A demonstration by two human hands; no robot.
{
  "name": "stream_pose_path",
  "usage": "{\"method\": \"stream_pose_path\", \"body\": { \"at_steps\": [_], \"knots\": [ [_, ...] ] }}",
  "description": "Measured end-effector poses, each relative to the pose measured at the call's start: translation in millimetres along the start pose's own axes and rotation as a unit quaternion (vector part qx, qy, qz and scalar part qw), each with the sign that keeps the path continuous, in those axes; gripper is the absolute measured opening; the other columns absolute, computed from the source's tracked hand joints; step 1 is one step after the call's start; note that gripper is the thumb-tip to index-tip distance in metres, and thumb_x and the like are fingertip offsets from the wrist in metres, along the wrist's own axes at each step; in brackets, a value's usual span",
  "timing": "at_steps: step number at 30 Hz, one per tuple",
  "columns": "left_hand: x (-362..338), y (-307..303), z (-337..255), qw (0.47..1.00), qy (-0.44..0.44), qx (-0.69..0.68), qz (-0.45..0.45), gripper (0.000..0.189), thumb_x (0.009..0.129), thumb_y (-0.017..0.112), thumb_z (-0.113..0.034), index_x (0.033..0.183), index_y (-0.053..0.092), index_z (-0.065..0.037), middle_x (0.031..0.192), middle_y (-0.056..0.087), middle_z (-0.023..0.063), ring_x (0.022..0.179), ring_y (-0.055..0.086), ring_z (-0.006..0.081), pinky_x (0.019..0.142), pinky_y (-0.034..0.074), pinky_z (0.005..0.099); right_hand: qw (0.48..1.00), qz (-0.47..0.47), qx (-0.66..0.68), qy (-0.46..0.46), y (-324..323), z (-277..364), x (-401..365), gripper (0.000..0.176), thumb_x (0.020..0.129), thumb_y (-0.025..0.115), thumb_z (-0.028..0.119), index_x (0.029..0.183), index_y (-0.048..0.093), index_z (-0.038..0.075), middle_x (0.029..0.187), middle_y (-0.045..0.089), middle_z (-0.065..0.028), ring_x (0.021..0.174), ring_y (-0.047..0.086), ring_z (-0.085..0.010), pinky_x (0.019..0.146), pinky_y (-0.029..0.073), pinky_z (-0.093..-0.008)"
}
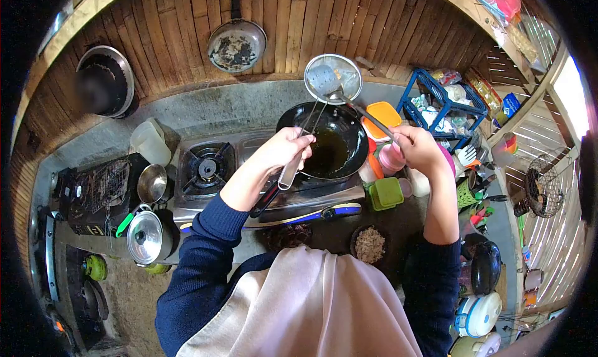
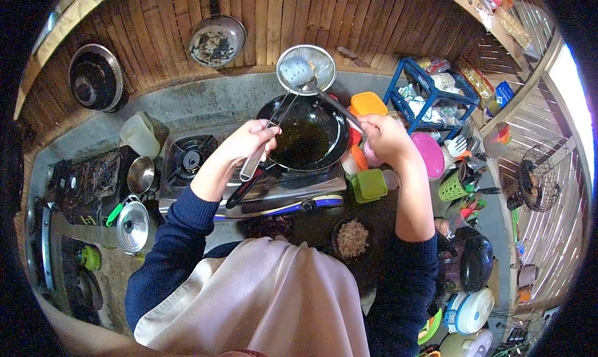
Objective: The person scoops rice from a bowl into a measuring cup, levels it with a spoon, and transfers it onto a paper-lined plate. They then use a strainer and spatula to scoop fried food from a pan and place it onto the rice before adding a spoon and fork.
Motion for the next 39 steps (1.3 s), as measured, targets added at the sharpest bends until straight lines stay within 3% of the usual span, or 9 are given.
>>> {"method": "stream_pose_path", "body": {
  "at_steps": [3, 4, 5, 11, 13, 17, 21, 32, 39],
  "knots": [
    [-2, -1, 54, 0.998, -0.052, -0.029, -0.014, 0.015, 0.091, 0.050, -0.019, 0.089, 0.053, -0.004, 0.059, 0.052, 0.0010, 0.044, 0.048, 0.0100, 0.040, 0.040, 0.0237, 0.975, 0.136, -0.116, -0.131, 39, -27, 1, 0.020, 0.086, 0.049, 0.014, 0.090, 0.064, 0.001, 0.084, 0.065, -0.0156, 0.079, 0.063, -0.0286, 0.071, 0.048, -0.0344],
    [0, -2, 84, 0.996, -0.068, -0.050, -0.009, 0.016, 0.091, 0.050, -0.018, 0.088, 0.053, -0.003, 0.059, 0.052, 0.0015, 0.044, 0.048, 0.0105, 0.041, 0.040, 0.0240, 0.987, 0.096, -0.048, 0.121, 41, -6, -24, 0.020, 0.085, 0.049, 0.012, 0.094, 0.064, 0.003, 0.081, 0.065, -0.0158, 0.076, 0.063, -0.0299, 0.068, 0.049, -0.0360],
    [1, -3, 103, 0.994, -0.085, -0.071, -0.005, 0.016, 0.090, 0.050, -0.017, 0.087, 0.053, -0.002, 0.059, 0.053, 0.0021, 0.044, 0.049, 0.0110, 0.041, 0.040, 0.0244, 0.987, 0.094, -0.045, 0.123, 50, -15, -26, 0.020, 0.085, 0.049, 0.012, 0.094, 0.064, 0.003, 0.081, 0.065, -0.0158, 0.076, 0.063, -0.0299, 0.068, 0.049, -0.0360],
    [3, -7, 52, 0.999, -0.024, -0.033, -0.013, 0.014, 0.090, 0.048, -0.014, 0.086, 0.053, -0.002, 0.059, 0.053, 0.0029, 0.044, 0.048, 0.0110, 0.040, 0.039, 0.0248, 0.973, 0.094, -0.174, -0.117, 47, -26, 5, 0.019, 0.087, 0.047, 0.013, 0.088, 0.063, 0.004, 0.081, 0.063, -0.0187, 0.075, 0.062, -0.0338, 0.068, 0.048, -0.0396],
    [-1, -5, 23, 1.000, -0.015, -0.024, -0.015, 0.015, 0.090, 0.047, -0.015, 0.088, 0.053, -0.001, 0.061, 0.054, 0.0030, 0.045, 0.049, 0.0111, 0.042, 0.040, 0.0243, 0.993, -0.013, -0.034, -0.111, 24, 1, 6, 0.019, 0.085, 0.046, 0.014, 0.079, 0.058, 0.000, 0.054, 0.048, -0.0096, 0.047, 0.047, -0.0155, 0.048, 0.040, -0.0333],
    [-2, -4, 54, 0.999, -0.040, -0.031, -0.009, 0.016, 0.089, 0.049, -0.016, 0.089, 0.053, 0.000, 0.063, 0.054, 0.0032, 0.047, 0.049, 0.0112, 0.044, 0.040, 0.0241, 0.982, 0.061, -0.072, -0.161, 45, -20, 5, 0.018, 0.085, 0.048, 0.013, 0.088, 0.062, 0.003, 0.055, 0.052, -0.0117, 0.053, 0.053, -0.0178, 0.053, 0.042, -0.0341],
    [-12, 3, 112, 0.989, -0.130, -0.072, -0.021, 0.015, 0.091, 0.049, -0.017, 0.093, 0.052, -0.002, 0.062, 0.052, 0.0004, 0.045, 0.047, 0.0084, 0.041, 0.039, 0.0209, 0.995, 0.095, -0.037, -0.014, 76, -31, -17, 0.018, 0.084, 0.052, 0.011, 0.096, 0.064, 0.005, 0.066, 0.060, -0.0136, 0.058, 0.055, -0.0213, 0.056, 0.044, -0.0338],
    [-14, 8, 94, 0.991, -0.085, -0.103, -0.005, 0.016, 0.092, 0.048, -0.017, 0.095, 0.050, -0.002, 0.062, 0.050, -0.0005, 0.045, 0.044, 0.0071, 0.043, 0.040, 0.0200, 0.994, -0.005, -0.050, -0.098, 56, -12, -16, 0.019, 0.086, 0.053, 0.012, 0.100, 0.064, 0.007, 0.068, 0.060, -0.0124, 0.057, 0.056, -0.0201, 0.053, 0.043, -0.0331],
    [-13, -4, 107, 0.989, -0.118, -0.094, -0.010, 0.015, 0.091, 0.049, -0.017, 0.091, 0.052, -0.002, 0.061, 0.051, -0.0005, 0.046, 0.046, 0.0077, 0.043, 0.040, 0.0216, 0.995, 0.087, -0.042, 0.031, 72, -21, -16, 0.022, 0.087, 0.050, 0.012, 0.105, 0.062, 0.007, 0.066, 0.058, -0.0071, 0.050, 0.054, -0.0148, 0.047, 0.043, -0.0294]
  ]
}}
Point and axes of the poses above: each hand's wrist, its own x-axis towards the middle knuckle, its own y-axis out of the palm, z = x × y, the point moved 6 cm from there along x, towards the middle knuckle
